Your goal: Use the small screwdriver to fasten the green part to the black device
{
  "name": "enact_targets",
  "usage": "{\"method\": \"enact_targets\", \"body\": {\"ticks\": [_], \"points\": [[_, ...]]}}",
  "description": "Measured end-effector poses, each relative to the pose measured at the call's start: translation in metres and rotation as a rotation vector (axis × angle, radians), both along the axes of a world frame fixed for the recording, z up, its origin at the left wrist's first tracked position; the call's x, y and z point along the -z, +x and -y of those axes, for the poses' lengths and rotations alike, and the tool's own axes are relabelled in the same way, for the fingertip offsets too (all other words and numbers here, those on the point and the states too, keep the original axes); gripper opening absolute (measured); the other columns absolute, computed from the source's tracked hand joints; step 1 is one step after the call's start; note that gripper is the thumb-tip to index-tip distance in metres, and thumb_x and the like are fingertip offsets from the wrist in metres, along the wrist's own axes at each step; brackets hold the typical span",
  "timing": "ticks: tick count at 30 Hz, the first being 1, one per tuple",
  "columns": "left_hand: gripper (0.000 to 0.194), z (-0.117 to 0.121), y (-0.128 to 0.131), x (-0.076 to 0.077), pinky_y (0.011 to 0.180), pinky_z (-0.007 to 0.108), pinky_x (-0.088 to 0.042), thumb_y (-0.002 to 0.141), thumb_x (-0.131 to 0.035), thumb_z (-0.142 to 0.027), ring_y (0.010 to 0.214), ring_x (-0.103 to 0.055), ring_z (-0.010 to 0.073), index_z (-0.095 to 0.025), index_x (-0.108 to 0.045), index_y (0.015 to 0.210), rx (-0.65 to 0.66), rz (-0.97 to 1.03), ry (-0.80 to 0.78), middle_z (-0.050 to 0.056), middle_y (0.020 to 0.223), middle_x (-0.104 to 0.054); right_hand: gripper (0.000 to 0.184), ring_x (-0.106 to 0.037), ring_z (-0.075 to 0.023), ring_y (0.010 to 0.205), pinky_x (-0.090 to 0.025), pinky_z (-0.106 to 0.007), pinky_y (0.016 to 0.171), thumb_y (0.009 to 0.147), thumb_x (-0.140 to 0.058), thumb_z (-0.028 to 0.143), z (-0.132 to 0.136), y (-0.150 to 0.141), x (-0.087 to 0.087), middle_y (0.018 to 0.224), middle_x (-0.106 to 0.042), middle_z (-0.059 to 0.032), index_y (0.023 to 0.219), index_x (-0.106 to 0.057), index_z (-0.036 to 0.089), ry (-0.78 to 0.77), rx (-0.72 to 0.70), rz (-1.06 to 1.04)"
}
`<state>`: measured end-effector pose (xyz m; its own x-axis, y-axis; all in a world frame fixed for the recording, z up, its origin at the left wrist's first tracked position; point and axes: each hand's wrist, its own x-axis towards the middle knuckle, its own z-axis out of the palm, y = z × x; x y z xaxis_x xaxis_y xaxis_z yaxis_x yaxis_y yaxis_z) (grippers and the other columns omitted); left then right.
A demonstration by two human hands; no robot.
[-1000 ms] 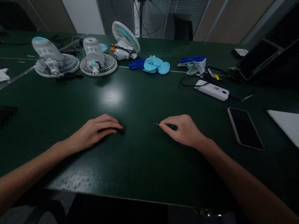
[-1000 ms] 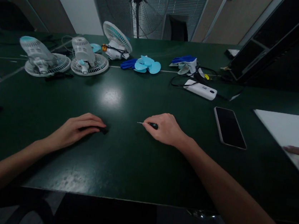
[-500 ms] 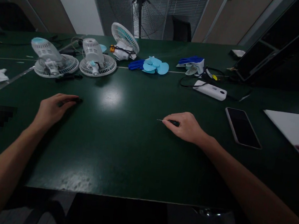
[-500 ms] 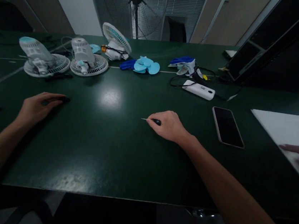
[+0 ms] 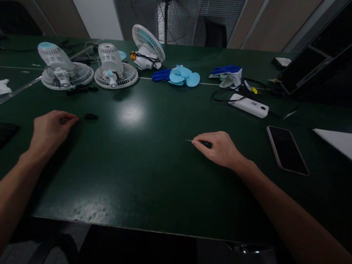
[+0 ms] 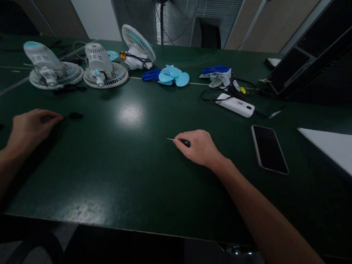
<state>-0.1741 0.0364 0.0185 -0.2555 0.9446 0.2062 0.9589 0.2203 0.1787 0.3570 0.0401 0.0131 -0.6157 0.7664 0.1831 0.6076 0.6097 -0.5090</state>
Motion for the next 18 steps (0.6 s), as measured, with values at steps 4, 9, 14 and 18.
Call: {"method": "enact_targets", "body": {"ticks": [4,9,14,18], "points": [[0.048,0.006,0.000,-0.003,0.080,0.031,-0.046,0.094,-0.053,-0.052,0.094,-0.063,0.0245,-0.013,-0.069,0.115,-0.034,-0.047,-0.064,0.009,0.108,-0.068,0.028,-0.070,-0.0192,0.086,-0.054,-0.034,0.074,0.103,-0.056,0.036,-0.001,0.000,0.001,0.104,-0.077,-0.0059,0.112,-0.076,0.019,-0.008,-0.005,0.006],[0.040,0.012,-0.003,-0.004,0.082,0.033,-0.046,0.095,-0.048,-0.047,0.092,-0.062,0.0255,-0.014,-0.070,0.105,-0.036,-0.112,-0.062,0.010,0.106,-0.065,0.027,-0.070,-0.0195,0.084,-0.053,-0.035,0.074,0.102,-0.057,0.035,-0.002,0.001,0.004,0.103,-0.078,-0.0059,0.112,-0.076,0.019,0.012,-0.007,0.000],[0.037,0.010,-0.001,-0.003,0.083,0.035,-0.048,0.096,-0.048,-0.044,0.094,-0.061,0.0271,-0.013,-0.066,0.105,-0.005,-0.118,-0.062,0.011,0.106,-0.064,0.029,-0.070,-0.0194,0.086,-0.053,-0.033,0.072,0.103,-0.056,0.037,-0.002,0.000,0.002,0.104,-0.077,-0.0062,0.112,-0.076,0.019,0.011,-0.009,0.016],[0.037,0.009,0.005,0.000,0.087,0.035,-0.050,0.096,-0.053,-0.044,0.096,-0.065,0.0244,-0.015,-0.064,0.115,-0.015,0.001,0.031,0.008,0.107,-0.068,0.029,-0.070,-0.0190,0.084,-0.051,-0.032,0.071,0.103,-0.055,0.036,0.000,-0.001,-0.001,0.101,-0.077,-0.0056,0.110,-0.077,0.019,0.004,-0.001,0.028]]}}
